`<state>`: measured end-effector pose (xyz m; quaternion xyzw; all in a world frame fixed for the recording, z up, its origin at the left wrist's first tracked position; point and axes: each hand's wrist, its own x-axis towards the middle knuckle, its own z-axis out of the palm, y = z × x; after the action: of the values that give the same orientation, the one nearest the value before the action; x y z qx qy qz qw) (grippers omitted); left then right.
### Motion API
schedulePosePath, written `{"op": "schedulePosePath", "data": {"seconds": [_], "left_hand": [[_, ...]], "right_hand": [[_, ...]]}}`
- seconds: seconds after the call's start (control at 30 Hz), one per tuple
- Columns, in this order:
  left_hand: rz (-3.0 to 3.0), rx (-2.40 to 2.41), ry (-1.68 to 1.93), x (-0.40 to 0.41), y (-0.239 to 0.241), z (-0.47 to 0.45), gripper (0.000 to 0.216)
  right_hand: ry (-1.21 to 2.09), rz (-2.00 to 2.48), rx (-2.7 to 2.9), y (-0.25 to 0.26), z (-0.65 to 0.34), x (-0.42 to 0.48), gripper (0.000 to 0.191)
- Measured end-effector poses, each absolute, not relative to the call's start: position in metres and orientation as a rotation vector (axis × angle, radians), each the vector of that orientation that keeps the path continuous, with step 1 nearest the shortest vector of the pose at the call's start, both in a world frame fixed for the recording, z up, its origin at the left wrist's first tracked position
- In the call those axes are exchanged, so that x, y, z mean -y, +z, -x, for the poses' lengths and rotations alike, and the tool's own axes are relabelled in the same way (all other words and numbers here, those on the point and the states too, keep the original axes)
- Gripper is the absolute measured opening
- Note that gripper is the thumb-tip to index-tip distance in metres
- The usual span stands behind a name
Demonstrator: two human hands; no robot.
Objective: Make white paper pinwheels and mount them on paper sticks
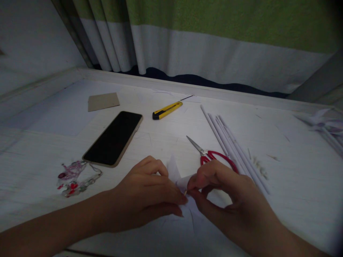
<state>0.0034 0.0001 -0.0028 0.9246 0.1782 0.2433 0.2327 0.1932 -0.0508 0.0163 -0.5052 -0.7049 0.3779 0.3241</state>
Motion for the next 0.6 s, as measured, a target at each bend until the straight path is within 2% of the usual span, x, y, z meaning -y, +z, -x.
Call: {"op": "schedulePosePath", "data": {"seconds": [0.37,0.6], "left_hand": [[-2.571,-0.470,0.672,-0.0004,-0.0014,-0.0037,0.019],[-2.565,-0.470,0.668,0.0008,-0.0019,-0.0029,0.017]], "right_hand": [[0.898,1.405,1.900,0.0180,-0.1951,0.0494,0.021],[0.891,1.376,1.891,0.0145,-0.1938,0.0504,0.025]]}}
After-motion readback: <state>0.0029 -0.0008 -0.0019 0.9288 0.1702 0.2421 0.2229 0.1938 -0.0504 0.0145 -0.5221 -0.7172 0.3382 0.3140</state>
